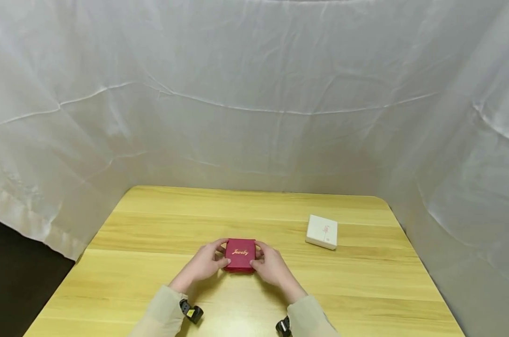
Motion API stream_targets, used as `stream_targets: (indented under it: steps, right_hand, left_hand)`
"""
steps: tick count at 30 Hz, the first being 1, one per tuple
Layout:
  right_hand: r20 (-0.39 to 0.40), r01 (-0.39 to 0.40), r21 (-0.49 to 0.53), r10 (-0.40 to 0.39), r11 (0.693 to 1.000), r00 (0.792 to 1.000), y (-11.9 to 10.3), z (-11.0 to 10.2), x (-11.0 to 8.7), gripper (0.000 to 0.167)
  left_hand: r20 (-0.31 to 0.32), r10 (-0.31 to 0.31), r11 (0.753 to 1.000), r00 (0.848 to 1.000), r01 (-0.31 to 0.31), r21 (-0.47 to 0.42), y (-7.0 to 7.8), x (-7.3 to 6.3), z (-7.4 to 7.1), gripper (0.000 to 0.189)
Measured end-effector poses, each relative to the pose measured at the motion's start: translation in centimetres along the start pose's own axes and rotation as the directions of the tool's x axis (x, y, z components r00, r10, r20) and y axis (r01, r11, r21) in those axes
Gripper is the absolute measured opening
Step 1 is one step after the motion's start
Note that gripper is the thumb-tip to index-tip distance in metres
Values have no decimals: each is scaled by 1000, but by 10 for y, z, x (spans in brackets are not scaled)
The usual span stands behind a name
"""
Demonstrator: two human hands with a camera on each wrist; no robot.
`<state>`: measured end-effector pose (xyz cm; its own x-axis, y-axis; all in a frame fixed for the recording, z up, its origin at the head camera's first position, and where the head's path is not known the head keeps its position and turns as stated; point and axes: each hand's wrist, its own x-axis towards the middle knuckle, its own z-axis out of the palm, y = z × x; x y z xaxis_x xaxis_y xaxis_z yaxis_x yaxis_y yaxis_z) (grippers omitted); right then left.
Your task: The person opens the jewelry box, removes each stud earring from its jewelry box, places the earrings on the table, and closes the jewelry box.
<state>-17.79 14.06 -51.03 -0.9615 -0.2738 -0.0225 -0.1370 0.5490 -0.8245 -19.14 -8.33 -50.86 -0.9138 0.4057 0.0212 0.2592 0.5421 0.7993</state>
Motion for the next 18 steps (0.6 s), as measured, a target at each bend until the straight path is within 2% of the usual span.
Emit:
stream_targets:
  steps: [8, 18]
  right_hand:
    - [-9, -21, -8, 21, 1000, 1000, 2, -4, -12, 60]
    - [-6, -22, 8, 22, 1000, 1000, 7, -6, -20, 60]
  left_hand:
    - [48, -11, 1000, 999, 12, -18, 5, -7, 6, 63]
    - [62, -1, 1000, 998, 2, -17, 6, -10, 12, 64]
